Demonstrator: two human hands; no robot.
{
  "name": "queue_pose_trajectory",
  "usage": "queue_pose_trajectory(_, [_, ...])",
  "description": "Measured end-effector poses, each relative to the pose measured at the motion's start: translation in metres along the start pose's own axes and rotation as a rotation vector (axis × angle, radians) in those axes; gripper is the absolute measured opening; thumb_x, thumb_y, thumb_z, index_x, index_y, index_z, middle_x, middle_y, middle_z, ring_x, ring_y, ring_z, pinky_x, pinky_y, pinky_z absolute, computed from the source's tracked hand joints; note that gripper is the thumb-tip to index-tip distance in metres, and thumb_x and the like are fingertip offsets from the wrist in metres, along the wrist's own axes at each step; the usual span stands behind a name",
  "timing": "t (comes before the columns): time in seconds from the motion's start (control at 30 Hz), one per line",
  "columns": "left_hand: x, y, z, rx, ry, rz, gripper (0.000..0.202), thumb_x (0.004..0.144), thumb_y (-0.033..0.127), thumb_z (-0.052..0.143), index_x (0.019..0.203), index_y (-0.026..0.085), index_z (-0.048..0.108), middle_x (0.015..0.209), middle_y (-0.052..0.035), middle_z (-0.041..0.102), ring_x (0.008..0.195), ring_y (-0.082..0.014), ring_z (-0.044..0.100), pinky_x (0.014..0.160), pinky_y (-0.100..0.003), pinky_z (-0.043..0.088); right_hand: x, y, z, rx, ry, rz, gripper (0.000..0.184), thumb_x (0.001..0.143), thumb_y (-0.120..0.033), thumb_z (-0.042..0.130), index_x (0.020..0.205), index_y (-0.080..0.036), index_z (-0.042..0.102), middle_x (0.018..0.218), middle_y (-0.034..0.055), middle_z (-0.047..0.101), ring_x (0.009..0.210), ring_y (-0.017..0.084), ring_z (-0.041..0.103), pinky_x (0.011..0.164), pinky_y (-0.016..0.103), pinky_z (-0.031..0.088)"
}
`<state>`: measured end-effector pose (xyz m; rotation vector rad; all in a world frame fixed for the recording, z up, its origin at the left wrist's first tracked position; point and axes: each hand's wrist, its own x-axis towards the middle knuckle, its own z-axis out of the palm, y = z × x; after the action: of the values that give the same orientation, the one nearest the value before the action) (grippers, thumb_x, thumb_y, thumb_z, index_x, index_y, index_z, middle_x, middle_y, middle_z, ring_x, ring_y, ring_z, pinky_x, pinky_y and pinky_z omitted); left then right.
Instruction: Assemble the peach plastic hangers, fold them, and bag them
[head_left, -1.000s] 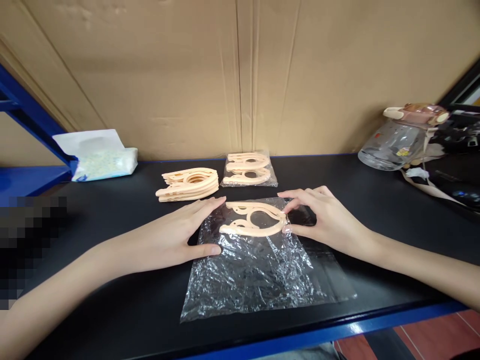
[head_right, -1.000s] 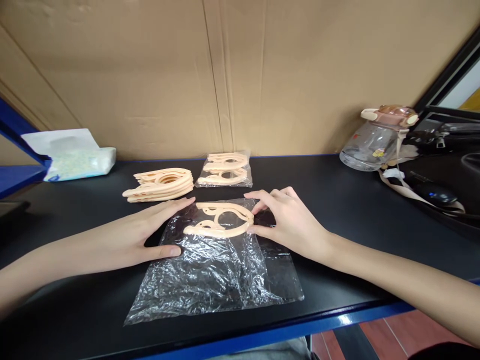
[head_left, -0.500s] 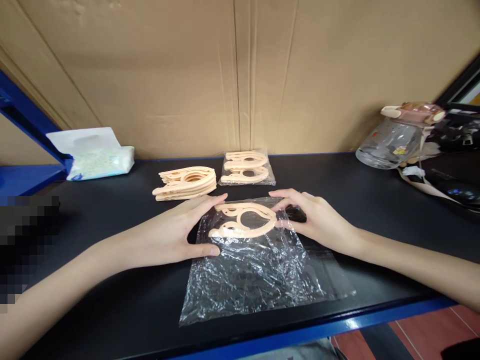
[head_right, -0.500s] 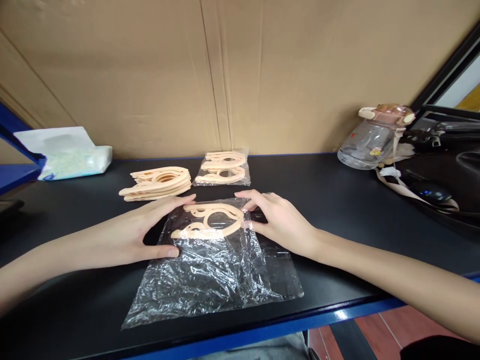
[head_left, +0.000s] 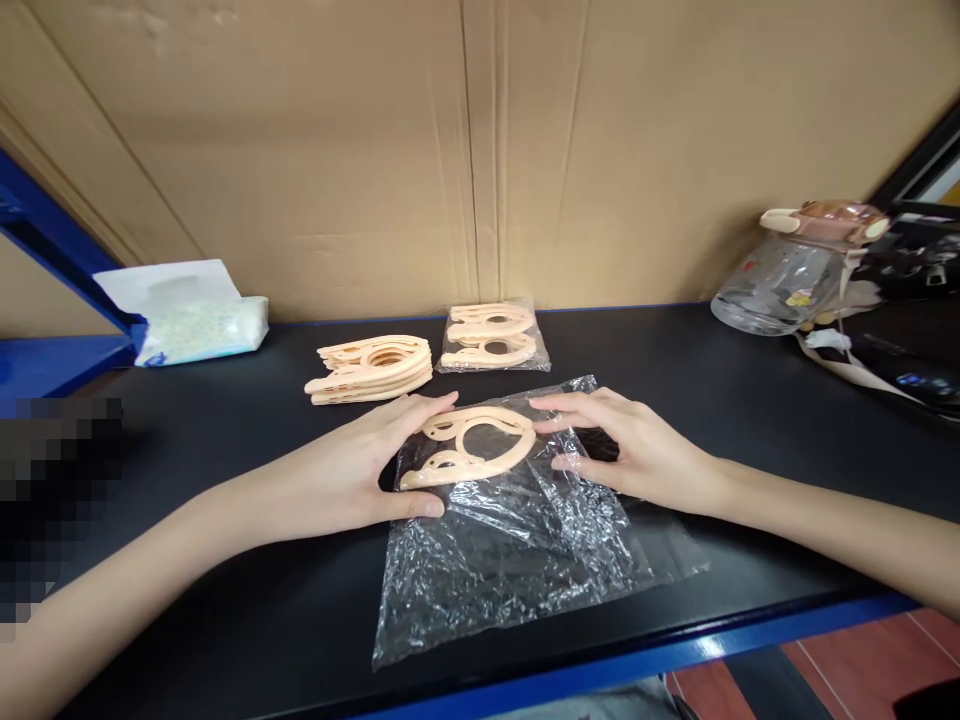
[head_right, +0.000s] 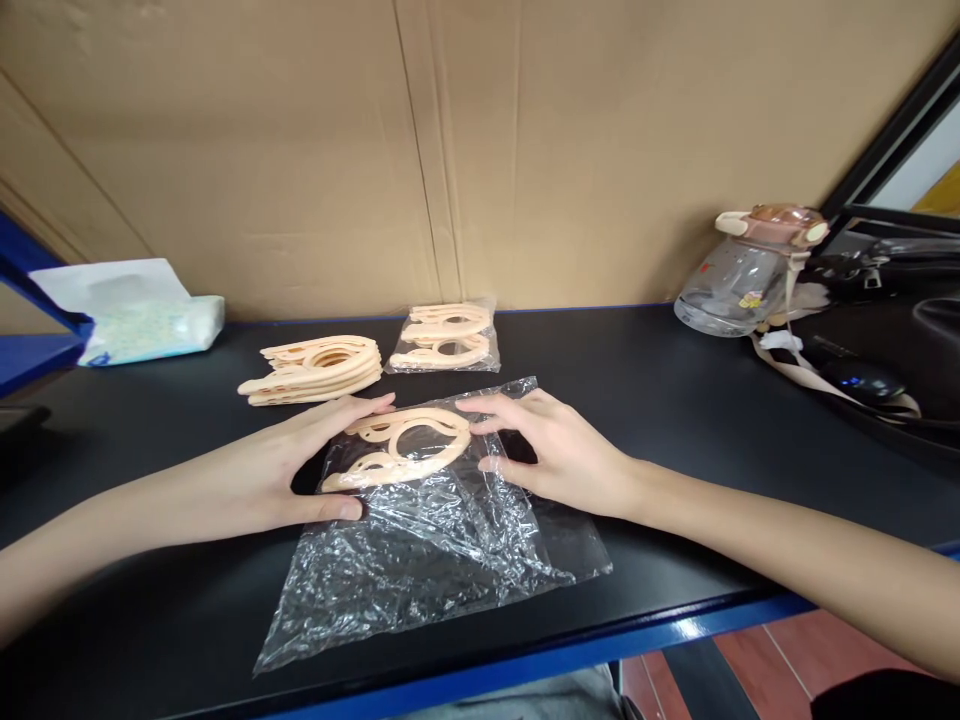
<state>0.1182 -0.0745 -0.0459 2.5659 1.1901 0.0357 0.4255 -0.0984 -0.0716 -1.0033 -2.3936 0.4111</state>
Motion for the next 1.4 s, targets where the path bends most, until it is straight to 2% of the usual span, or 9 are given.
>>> queue_pose_trajectory(0.13, [0.000,0.001,0.001,-0.005,-0.031,0.055,0.086,0.083,0.063,0.055,0.152,0.029,0.016,0.158,-0.0040,0.023,0.143,-0.0296,0.026,0.116,-0.045,0.029,-0.001,0.002,0.001,-0.001,-0.040,-0.072,0.052,0.093,-0.030,0.054,0.141,-0.026,0.035,0.129,0.0044,0.064,0.119,0.022,0.057,0.098,0.046,0.045])
queue_pose_trajectory(0.33, [0.001,0.002,0.000,0.016,-0.104,0.135,0.079,0.089,0.054,0.052,0.152,0.029,0.012,0.161,-0.0025,0.013,0.147,-0.0276,0.014,0.119,-0.048,0.019,-0.002,0.003,-0.001,-0.002,-0.114,-0.053,0.055,0.095,-0.026,0.048,0.146,-0.029,0.028,0.138,0.0015,0.056,0.123,0.020,0.052,0.102,0.043,0.044])
queue_pose_trajectory(0.57, [0.003,0.002,0.002,-0.004,-0.097,0.125,0.072,0.093,0.056,0.044,0.152,0.031,0.012,0.161,-0.0012,0.011,0.147,-0.0276,0.013,0.119,-0.048,0.018,-0.002,0.001,-0.002,-0.048,-0.140,-0.056,0.057,0.096,-0.024,0.043,0.149,-0.028,0.023,0.141,0.0030,0.053,0.120,0.021,0.053,0.101,0.045,0.045])
queue_pose_trajectory(0.67, [0.003,0.001,0.002,0.034,-0.088,0.130,0.071,0.094,0.056,0.042,0.153,0.031,0.011,0.161,-0.0015,0.011,0.147,-0.0275,0.013,0.118,-0.050,0.019,-0.001,0.000,-0.003,-0.041,-0.066,-0.041,0.054,0.095,-0.019,0.042,0.146,-0.027,0.028,0.129,0.0011,0.064,0.113,0.019,0.058,0.097,0.041,0.047])
queue_pose_trajectory(0.77, [0.002,-0.001,0.001,0.078,-0.061,0.145,0.068,0.094,0.054,0.043,0.152,0.033,0.015,0.161,-0.0010,0.010,0.147,-0.0302,0.013,0.117,-0.052,0.020,0.000,0.001,-0.007,-0.089,-0.019,-0.040,0.051,0.091,-0.009,0.039,0.140,-0.026,0.038,0.111,-0.0003,0.072,0.097,0.016,0.063,0.090,0.037,0.049])
queue_pose_trajectory(0.97, [-0.002,0.002,0.008,0.099,-0.001,0.168,0.059,0.099,0.045,0.034,0.152,0.035,0.010,0.160,0.0038,0.010,0.147,-0.0267,0.010,0.118,-0.050,0.018,-0.001,0.003,-0.011,-0.308,-0.097,-0.184,0.039,0.089,-0.006,0.039,0.116,-0.021,0.063,0.102,0.0048,0.067,0.086,0.018,0.059,0.082,0.036,0.047])
queue_pose_trajectory(1.1, [-0.004,0.003,0.015,0.097,0.066,0.160,0.056,0.100,0.046,0.030,0.152,0.036,0.011,0.160,0.0045,0.012,0.147,-0.0239,0.012,0.119,-0.047,0.018,-0.001,0.003,-0.009,-0.351,-0.086,-0.166,0.037,0.089,-0.006,0.039,0.110,-0.021,0.066,0.096,0.0050,0.064,0.085,0.018,0.058,0.080,0.035,0.046])
queue_pose_trajectory(1.4, [-0.004,0.003,0.018,0.138,0.088,0.168,0.055,0.100,0.044,0.030,0.152,0.035,0.012,0.160,0.0036,0.011,0.147,-0.0245,0.015,0.118,-0.048,0.019,0.000,0.005,-0.010,-0.354,-0.033,-0.084,0.035,0.091,-0.008,0.039,0.095,-0.021,0.071,0.087,0.0029,0.066,0.077,0.015,0.060,0.072,0.032,0.044])
